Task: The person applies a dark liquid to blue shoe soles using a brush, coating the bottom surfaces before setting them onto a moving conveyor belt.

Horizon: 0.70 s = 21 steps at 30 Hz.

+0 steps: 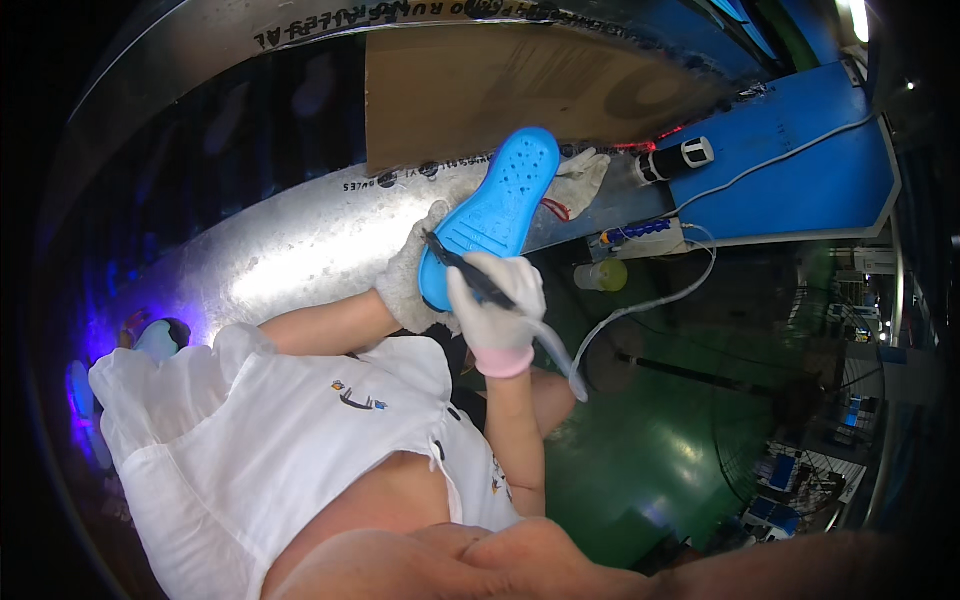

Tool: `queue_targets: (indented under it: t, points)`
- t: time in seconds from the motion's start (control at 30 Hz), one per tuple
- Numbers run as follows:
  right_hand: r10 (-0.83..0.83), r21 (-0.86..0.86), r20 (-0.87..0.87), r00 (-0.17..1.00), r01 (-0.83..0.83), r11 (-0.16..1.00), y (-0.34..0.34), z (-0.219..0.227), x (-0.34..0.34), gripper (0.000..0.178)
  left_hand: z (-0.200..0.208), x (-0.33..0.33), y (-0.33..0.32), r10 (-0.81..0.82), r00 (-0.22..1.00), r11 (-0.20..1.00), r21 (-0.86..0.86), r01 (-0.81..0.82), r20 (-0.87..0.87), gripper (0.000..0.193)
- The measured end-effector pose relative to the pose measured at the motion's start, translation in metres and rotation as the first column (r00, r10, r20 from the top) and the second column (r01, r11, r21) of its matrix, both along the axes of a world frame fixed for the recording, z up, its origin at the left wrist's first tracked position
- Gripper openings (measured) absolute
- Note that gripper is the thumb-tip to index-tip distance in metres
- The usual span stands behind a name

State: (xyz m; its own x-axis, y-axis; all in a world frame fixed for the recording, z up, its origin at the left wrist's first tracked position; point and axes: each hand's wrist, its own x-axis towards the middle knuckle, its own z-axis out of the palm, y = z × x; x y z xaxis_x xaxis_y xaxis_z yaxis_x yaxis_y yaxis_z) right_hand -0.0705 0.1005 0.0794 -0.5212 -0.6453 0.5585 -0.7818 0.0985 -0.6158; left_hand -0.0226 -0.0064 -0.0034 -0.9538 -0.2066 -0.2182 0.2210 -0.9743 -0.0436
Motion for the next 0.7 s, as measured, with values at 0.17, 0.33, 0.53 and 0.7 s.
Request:
queue_targets:
  t: [0.17, 0.33, 0.53, 0.7]
  points:
    - [-0.156, -0.044, -0.183, 0.971, 0.151, 0.988, 0.011, -0.003, -0.014, 0.018, -0.003, 0.008, -0.005, -0.069, 0.984, 0.995, -0.078, 0.057, -0.167, 0.078]
    - [-0.028, -0.121, 0.252, 0.967, 0.06, 0.991, 0.018, 0.004, 0.017, 0.02, 0.016, -0.001, -0.009, -0.017, 0.987, 0.977, -0.213, -0.017, -0.158, 0.089]
    - [-0.008, -0.091, -0.109, 0.994, -0.002, 0.996, 0.017, 0.004, 0.042, 0.019, 0.01, 0.003, -0.027, -0.134, 0.923, 0.98, -0.189, 0.069, -0.361, 0.083]
    - [-0.087, -0.108, 0.602, 0.794, 0.188, 0.976, 0.033, 0.001, 0.01, 0.015, 0.052, 0.005, -0.044, -0.364, 0.9, 0.904, -0.324, 0.28, -0.24, 0.09]
